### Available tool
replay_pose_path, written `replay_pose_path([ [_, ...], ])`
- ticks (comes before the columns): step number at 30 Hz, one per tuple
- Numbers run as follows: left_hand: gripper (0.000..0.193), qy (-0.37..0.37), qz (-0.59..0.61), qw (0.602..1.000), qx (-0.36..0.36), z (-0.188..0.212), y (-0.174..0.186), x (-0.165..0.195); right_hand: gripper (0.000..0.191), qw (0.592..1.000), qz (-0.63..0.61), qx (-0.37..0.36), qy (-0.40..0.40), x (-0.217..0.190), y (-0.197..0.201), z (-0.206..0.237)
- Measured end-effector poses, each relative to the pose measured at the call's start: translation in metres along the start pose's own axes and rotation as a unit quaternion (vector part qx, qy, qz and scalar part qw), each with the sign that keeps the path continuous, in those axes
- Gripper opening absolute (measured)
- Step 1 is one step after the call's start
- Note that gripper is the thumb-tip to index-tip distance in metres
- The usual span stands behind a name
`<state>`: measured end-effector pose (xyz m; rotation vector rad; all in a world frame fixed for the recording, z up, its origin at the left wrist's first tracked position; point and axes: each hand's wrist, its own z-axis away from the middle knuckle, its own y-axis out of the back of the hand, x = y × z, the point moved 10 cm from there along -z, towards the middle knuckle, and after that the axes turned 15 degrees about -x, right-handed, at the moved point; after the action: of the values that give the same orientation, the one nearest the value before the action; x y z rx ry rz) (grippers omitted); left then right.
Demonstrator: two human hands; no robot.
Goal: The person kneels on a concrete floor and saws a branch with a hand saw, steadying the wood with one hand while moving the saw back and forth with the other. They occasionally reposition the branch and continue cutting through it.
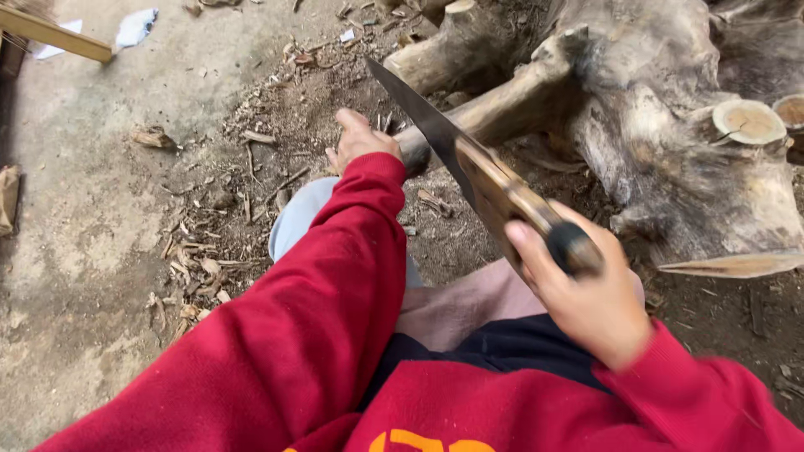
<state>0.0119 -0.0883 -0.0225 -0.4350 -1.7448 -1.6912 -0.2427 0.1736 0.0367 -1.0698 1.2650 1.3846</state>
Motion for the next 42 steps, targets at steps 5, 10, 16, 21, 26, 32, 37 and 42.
replay_pose_path([
  [5, 0.03, -0.024, -0.02, 0.999, 0.028, 0.003, -0.002, -0.001, 0.039, 0.999, 0.039, 0.022, -0.011, -0.022, 0.015, 0.078],
  [10, 0.031, -0.038, -0.001, 0.998, 0.053, -0.001, 0.001, 0.002, 0.018, 0.996, 0.059, 0.001, 0.064, -0.034, -0.011, -0.007],
  [16, 0.028, -0.027, 0.0, 0.999, 0.028, 0.0, 0.0, 0.003, 0.02, 0.999, 0.043, 0.009, -0.03, -0.002, 0.001, 0.002],
  [21, 0.024, -0.038, -0.006, 0.999, 0.037, 0.005, 0.0, 0.003, 0.033, 1.0, 0.002, 0.014, -0.019, 0.007, 0.02, 0.087],
  [26, 0.028, -0.04, 0.015, 0.998, 0.056, 0.006, 0.002, 0.002, 0.015, 0.992, 0.097, -0.003, 0.082, -0.015, -0.006, 0.008],
  [32, 0.029, -0.049, 0.016, 0.997, 0.053, 0.003, 0.003, 0.005, 0.023, 0.999, 0.025, -0.005, 0.028, -0.008, -0.004, -0.02],
  [37, 0.03, -0.079, 0.022, 0.994, 0.072, 0.007, 0.004, 0.006, 0.036, 1.0, -0.016, 0.012, -0.004, -0.004, 0.018, 0.076],
  [42, 0.027, -0.059, 0.035, 0.996, 0.048, 0.005, 0.002, 0.003, 0.027, 0.996, 0.07, 0.015, 0.053, -0.016, 0.002, 0.014],
])
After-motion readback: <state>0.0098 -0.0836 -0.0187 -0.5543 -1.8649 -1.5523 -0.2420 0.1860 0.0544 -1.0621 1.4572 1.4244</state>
